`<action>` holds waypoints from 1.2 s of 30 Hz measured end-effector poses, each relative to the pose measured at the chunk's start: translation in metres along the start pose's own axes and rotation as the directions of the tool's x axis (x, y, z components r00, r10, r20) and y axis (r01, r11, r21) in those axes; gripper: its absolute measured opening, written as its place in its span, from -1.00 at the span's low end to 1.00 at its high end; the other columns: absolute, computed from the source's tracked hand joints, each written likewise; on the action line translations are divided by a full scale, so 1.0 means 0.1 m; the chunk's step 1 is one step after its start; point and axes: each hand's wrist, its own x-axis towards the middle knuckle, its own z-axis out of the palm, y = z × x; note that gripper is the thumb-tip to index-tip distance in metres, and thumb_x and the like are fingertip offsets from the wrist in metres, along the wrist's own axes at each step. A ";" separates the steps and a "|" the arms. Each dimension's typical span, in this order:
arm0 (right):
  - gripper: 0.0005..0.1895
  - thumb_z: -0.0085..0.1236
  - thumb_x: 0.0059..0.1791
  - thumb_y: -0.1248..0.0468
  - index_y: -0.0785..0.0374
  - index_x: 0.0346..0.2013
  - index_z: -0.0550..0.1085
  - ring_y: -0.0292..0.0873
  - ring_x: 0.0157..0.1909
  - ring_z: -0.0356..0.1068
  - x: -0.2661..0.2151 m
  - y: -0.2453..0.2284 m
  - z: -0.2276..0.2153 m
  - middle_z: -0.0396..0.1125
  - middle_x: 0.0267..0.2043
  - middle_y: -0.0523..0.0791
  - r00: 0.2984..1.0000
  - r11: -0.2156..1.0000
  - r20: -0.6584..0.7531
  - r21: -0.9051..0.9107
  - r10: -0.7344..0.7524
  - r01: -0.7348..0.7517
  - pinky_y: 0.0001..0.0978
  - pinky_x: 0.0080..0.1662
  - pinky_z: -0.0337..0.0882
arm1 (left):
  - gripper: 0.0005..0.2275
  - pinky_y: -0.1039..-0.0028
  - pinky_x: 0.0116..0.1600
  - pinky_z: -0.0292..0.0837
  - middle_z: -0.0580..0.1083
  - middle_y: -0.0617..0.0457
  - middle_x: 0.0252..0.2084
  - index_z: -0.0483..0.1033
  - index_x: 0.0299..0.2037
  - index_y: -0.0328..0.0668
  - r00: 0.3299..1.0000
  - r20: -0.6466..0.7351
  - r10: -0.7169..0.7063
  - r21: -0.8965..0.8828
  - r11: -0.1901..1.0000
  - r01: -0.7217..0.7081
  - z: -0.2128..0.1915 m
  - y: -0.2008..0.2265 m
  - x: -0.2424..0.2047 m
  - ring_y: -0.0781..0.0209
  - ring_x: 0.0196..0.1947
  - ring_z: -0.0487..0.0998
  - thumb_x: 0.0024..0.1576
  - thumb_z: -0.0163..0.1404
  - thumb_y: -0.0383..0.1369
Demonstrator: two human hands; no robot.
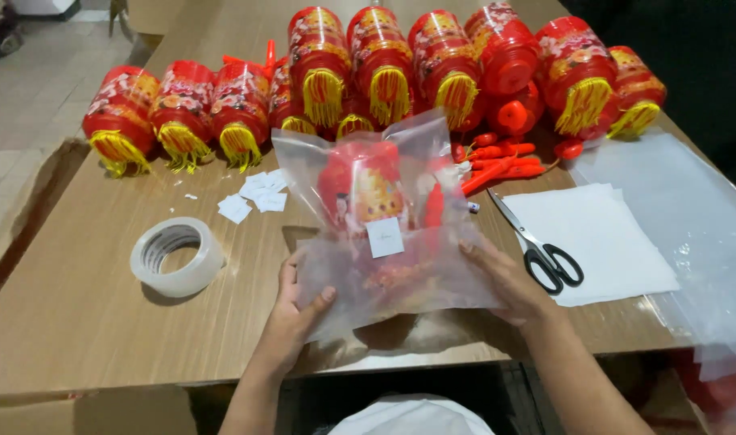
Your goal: The person places a red cylindrical lantern into a clear plastic bag, seals it, and affixes a small white label using tape. They then place the packaged lantern into a cardboard box and prepare to package another lantern.
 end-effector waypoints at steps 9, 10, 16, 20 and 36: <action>-0.40 0.12 -0.05 0.15 -0.11 0.32 0.34 -0.04 -0.16 0.47 -0.95 -0.34 -1.06 0.44 -0.04 -0.05 0.923 0.963 -0.298 0.035 -0.245 0.267 -0.25 -0.20 0.47 | -0.38 0.43 0.17 0.43 0.45 -0.02 0.20 0.10 0.29 0.05 0.930 0.368 -0.002 0.193 0.978 -0.074 1.30 0.05 0.40 0.20 0.11 0.53 0.01 0.07 -0.19; -0.40 0.12 -0.05 0.15 -0.11 0.32 0.34 -0.04 -0.16 0.47 -1.13 -0.38 -1.13 0.44 -0.04 -0.05 0.899 0.958 -0.363 0.053 -0.245 0.282 -0.25 -0.20 0.47 | -0.38 0.43 0.17 0.43 0.45 -0.02 0.20 0.10 0.29 0.05 0.903 0.429 -0.028 0.208 0.976 -0.069 1.48 0.05 0.44 0.20 0.11 0.53 0.01 0.07 -0.19; -0.22 0.13 -0.20 0.16 -0.03 0.35 0.25 0.09 0.02 0.43 -2.24 -0.41 -1.80 0.36 0.10 -0.04 0.650 0.925 -0.726 0.052 -0.223 0.376 -0.02 -0.04 0.50 | -0.41 0.27 0.41 0.15 0.06 -0.16 0.54 -0.14 0.37 -0.06 0.543 0.815 0.204 -0.048 0.957 -0.286 2.37 -0.43 0.60 0.15 0.51 0.06 0.21 -0.07 -0.22; -0.42 0.07 0.01 0.15 0.09 0.34 0.30 -0.12 0.06 0.50 -2.84 -0.13 -2.39 0.42 0.14 -0.11 0.347 0.776 -0.810 -0.196 -0.473 0.599 -0.19 0.05 0.57 | -0.45 0.19 0.45 0.14 -0.01 -0.12 0.56 -0.19 0.40 -0.10 0.402 0.903 0.152 0.042 0.899 -0.436 2.54 -0.78 0.45 -0.01 0.53 0.07 0.27 -0.18 -0.25; -0.58 0.15 0.06 0.13 0.05 0.20 0.34 -0.25 0.00 0.66 -2.45 0.65 -4.32 0.50 0.10 -0.13 0.114 0.790 -0.988 0.152 0.104 0.595 -0.50 -0.05 0.76 | -0.41 0.26 0.41 0.17 0.08 -0.01 0.55 -0.20 0.41 -0.06 0.415 0.904 -0.102 0.342 0.753 -0.561 2.48 -0.91 0.37 0.13 0.47 0.27 0.26 -0.30 -0.02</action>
